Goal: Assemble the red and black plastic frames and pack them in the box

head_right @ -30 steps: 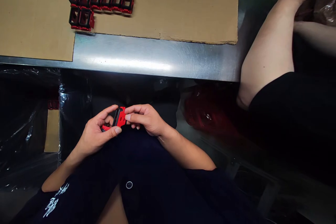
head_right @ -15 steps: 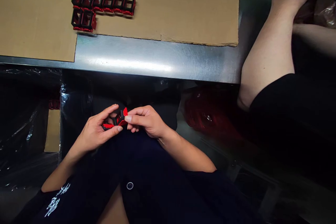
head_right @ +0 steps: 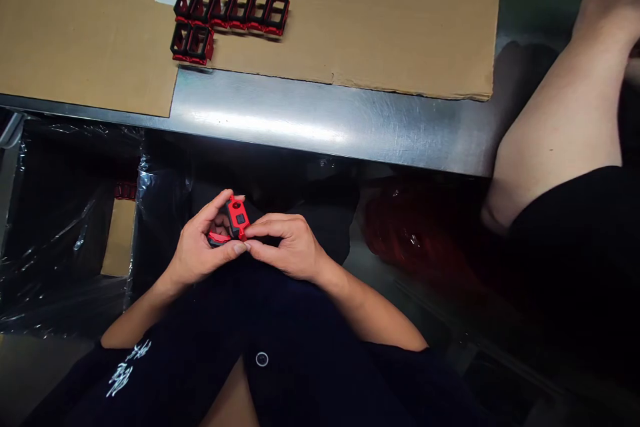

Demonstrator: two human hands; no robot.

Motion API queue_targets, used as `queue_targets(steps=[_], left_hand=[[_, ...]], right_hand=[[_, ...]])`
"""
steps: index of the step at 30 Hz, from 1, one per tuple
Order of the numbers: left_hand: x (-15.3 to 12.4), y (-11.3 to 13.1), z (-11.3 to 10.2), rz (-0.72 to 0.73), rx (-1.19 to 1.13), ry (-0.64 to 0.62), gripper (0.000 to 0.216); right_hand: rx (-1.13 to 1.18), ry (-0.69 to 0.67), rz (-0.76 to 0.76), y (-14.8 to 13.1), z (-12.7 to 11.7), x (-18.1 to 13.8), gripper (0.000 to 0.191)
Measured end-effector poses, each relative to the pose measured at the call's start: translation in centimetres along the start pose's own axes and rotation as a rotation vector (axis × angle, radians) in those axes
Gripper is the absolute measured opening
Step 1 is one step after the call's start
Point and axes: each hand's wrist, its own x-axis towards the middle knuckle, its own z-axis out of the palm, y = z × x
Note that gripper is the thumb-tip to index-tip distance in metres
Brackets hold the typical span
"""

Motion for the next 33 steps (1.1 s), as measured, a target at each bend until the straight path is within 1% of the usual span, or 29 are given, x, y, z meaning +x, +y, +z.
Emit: queue_targets(steps=[2, 4, 7, 10, 14, 18, 21, 23, 25, 27, 30, 32, 33], left_hand=[[0.0, -0.2, 0.3, 0.008, -0.001, 0.017, 0.089], [0.0, -0.5, 0.4, 0.054, 0.037, 0.034, 0.089], [0.1, -1.1, 0.4, 0.229, 0.159, 0.054, 0.088], [0.2, -1.5, 0.5, 0.401, 0.277, 0.063, 0.092], [0.2, -1.7, 0.8, 0.483, 0.287, 0.091, 0.1], [0.4, -2.0, 0.9, 0.572, 0.408, 0.115, 0.107], [0.8, -2.5, 0.8, 0.705, 0.54, 0.142, 0.113], [1.1, -2.9, 0.8, 0.815, 0.615, 0.162, 0.115], [1.3, -3.2, 0.8, 0.91, 0.682, 0.181, 0.118], [1.5, -3.5, 0.6, 0.979, 0.737, 0.199, 0.12], [1.5, -3.6, 0.3, 1.024, 0.763, 0.189, 0.119], [1.5, -3.4, 0.0, 1.016, 0.74, 0.145, 0.116], [1.5, -3.2, -0.1, 1.01, 0.724, 0.117, 0.116]], right_hand=[[-0.017, -0.006, -0.037, 0.2, 0.1, 0.0, 0.01], [-0.026, -0.006, -0.063, 0.3, 0.1, 0.1, 0.01], [-0.027, -0.012, -0.082, 0.5, 0.3, 0.1, 0.009], [-0.04, -0.038, -0.084, 0.5, 0.1, 0.2, 0.013], [-0.042, -0.06, -0.096, 0.2, -1.0, 0.5, 0.022], [-0.053, 0.016, -0.027, -1.0, -1.8, 0.8, 0.022], [-0.104, 0.084, -0.011, -2.0, -1.3, 1.0, 0.034], [-0.162, 0.097, -0.022, -2.4, -0.7, 1.1, 0.041], [-0.229, 0.092, -0.044, -2.5, -0.3, 1.3, 0.04], [-0.259, 0.085, -0.07, -2.4, -0.1, 1.4, 0.032], [-0.195, 0.078, -0.078, -1.8, -0.2, 1.2, 0.025], [-0.058, 0.063, -0.004, -1.3, -0.4, 0.9, 0.024], [0.044, 0.05, 0.064, -1.0, -0.4, 0.8, 0.024]])
